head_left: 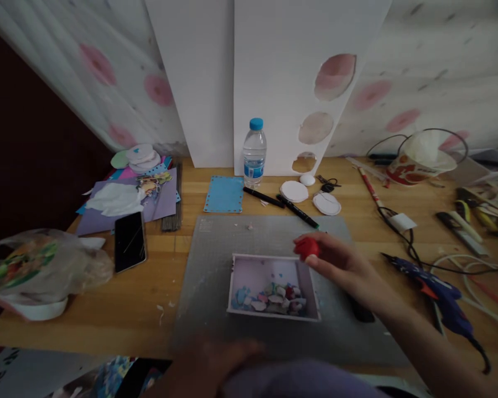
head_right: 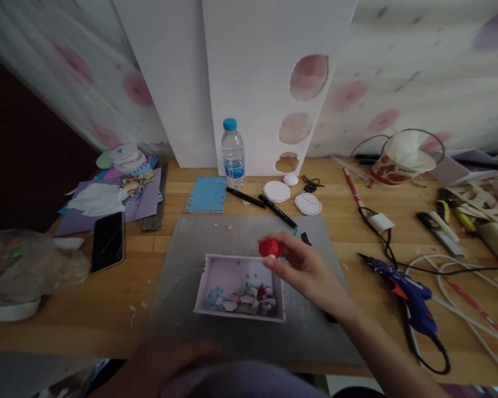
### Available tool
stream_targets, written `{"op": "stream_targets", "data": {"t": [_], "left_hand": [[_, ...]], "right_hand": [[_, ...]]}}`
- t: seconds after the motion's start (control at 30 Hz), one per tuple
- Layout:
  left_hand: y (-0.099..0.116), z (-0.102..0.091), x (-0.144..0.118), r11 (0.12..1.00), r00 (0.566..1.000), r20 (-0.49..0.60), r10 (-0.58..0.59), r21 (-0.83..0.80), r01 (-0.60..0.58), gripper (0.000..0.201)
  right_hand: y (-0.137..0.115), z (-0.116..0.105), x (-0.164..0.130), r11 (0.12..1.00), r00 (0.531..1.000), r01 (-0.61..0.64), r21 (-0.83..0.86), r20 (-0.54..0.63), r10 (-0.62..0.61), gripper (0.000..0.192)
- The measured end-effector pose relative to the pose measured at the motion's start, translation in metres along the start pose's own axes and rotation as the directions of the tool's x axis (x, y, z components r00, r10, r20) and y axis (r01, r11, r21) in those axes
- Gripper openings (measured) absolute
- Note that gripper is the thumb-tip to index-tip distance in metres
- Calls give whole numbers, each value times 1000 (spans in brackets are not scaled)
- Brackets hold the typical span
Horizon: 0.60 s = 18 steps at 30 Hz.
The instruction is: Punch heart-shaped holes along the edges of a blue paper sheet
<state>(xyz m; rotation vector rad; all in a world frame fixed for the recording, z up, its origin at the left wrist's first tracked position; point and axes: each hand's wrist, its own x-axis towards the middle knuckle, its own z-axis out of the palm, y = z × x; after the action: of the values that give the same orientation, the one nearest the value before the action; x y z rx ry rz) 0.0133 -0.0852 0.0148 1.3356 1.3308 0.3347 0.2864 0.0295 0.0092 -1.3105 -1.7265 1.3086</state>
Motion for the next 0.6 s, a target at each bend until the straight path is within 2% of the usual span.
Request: {"op": "stream_targets", "data": {"t": [0.03,0.1,0.17,0.23,0.33,0.43,0.5,0.6], "left_hand": [[-1,2,8,999,1000,4,-12,38,11,32],[-4,6,22,995,997,-72,-42,90,49,36],[-6,9,33,988,976,-198,-95,101,117,41],[-7,12,41,984,956,-263,-127,89,155,46],[-7,14,45,994,969,-232,-87,40,99,43],[-7,14,43,996,970,-232,-76,19,82,41],[-7,15,40,993,964,-246,-105,23,114,42],[-8,18,37,993,977,-178,-116,8,119,38]], "right_hand": [[-3,-5,-3,1000,999,26,8,-35,-26,34],[-10,-10,-12,996,995,85,-11,-58,-85,35],[-17,-9,-20,987,988,149,-57,-33,-151,37],[-21,1,-26,971,979,204,-128,28,-202,36],[-21,22,-26,935,959,277,-221,124,-255,32],[-18,37,-20,912,942,328,-247,159,-296,32],[-17,42,-15,901,934,352,-254,161,-319,33],[-20,42,-13,894,926,370,-251,176,-334,32]]}}
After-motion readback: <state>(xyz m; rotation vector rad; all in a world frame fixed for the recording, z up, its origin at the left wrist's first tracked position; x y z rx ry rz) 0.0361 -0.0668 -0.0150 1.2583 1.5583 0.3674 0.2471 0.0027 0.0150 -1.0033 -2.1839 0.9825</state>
